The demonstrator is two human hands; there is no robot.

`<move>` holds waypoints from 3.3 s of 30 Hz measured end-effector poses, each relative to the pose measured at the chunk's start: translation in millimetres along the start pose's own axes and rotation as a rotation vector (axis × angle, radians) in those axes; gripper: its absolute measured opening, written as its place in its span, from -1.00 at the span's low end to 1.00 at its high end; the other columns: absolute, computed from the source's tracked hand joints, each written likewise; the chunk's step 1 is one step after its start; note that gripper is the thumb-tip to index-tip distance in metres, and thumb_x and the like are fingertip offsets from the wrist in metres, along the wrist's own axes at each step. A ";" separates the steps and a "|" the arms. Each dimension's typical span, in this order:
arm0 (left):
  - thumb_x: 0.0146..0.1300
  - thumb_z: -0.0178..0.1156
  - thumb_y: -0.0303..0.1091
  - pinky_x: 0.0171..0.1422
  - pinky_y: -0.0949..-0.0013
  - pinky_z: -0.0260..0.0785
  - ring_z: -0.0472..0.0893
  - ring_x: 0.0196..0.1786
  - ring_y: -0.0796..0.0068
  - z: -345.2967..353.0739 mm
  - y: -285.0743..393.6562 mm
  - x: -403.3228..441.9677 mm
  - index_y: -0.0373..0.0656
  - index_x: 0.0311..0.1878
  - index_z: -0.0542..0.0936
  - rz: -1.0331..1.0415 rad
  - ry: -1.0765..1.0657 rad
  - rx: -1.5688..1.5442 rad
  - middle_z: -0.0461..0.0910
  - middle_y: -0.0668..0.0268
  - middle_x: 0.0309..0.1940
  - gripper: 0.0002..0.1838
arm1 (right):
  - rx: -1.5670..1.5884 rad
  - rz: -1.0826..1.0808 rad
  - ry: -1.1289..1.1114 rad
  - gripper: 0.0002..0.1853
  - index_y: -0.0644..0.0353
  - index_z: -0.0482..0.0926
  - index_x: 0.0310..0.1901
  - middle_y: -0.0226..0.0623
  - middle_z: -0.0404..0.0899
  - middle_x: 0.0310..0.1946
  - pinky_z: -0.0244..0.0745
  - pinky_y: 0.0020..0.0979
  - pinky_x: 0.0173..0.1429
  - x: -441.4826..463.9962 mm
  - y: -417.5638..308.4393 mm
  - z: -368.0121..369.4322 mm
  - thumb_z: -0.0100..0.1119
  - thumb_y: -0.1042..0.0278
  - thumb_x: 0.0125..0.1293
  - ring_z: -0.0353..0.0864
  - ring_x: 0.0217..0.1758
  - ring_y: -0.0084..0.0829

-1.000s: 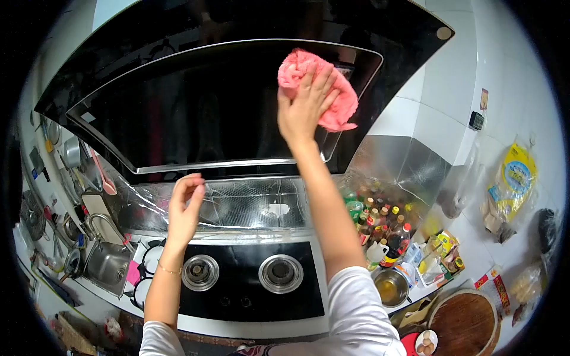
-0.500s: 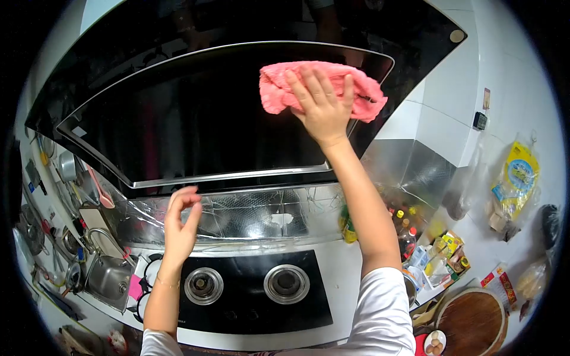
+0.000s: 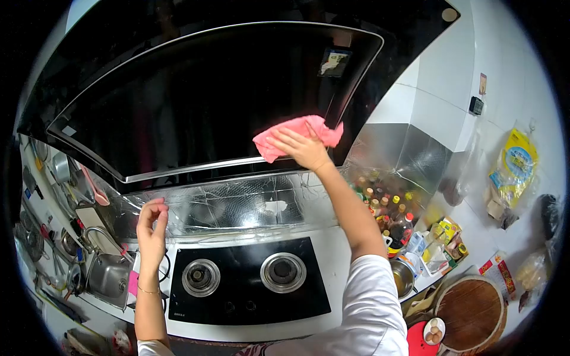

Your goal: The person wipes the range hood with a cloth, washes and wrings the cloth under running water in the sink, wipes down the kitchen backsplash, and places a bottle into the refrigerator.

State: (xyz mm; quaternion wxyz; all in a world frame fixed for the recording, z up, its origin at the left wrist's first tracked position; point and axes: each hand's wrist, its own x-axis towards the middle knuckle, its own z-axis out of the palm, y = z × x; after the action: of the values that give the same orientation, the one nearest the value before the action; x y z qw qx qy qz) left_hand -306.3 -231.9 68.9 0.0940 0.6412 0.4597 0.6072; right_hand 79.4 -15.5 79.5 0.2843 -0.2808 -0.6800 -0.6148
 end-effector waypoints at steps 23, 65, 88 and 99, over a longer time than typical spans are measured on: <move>0.24 0.12 -0.46 0.14 0.36 0.33 0.52 0.01 0.31 33.0 24.9 22.2 -0.27 -0.22 0.53 0.134 -0.012 0.045 0.51 0.15 0.00 -0.90 | -0.036 -0.171 -0.037 -0.47 -0.42 0.38 0.26 -0.71 0.31 0.31 -0.51 0.20 0.48 24.0 -3.1 -3.0 -0.06 0.24 0.23 0.23 0.38 -0.66; 0.24 0.11 -0.47 0.13 0.24 0.35 0.52 0.04 0.09 -17.7 -36.6 24.8 -0.28 -0.24 0.52 0.275 -0.001 0.237 0.51 0.07 -0.03 -0.91 | 0.334 -0.356 -0.140 -0.38 0.08 0.25 0.33 -0.36 0.19 0.40 0.27 -0.38 0.15 48.9 -77.1 27.7 -0.13 0.31 0.15 0.21 0.44 -0.52; 0.21 0.11 -0.46 0.13 0.19 0.28 0.48 0.04 0.08 40.0 -39.8 28.1 -0.25 -0.20 0.53 0.423 -0.111 0.415 0.50 0.11 0.00 -0.87 | 0.161 -0.154 -0.536 -0.39 -0.18 0.15 0.39 -0.62 0.07 0.44 0.16 -0.04 0.28 -64.9 31.2 -13.4 -0.20 0.30 0.25 0.10 0.46 -0.60; 0.19 0.20 -0.38 0.17 0.22 0.33 0.53 0.05 0.11 94.8 -21.3 35.1 -0.23 -0.14 0.53 0.301 -0.215 0.075 0.52 0.13 -0.03 -0.79 | 0.739 0.599 0.072 -0.37 0.16 0.35 0.21 -0.02 0.27 0.30 0.13 -0.12 0.40 -6.2 -72.3 -84.4 -0.06 0.77 0.02 0.26 0.34 0.05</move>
State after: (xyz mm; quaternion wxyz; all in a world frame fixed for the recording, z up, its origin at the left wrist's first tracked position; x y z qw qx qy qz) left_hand -240.1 -153.8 55.5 0.0266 0.7669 0.3682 0.5249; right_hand 34.3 -106.0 33.0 0.5532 -0.3232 -0.7319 -0.2321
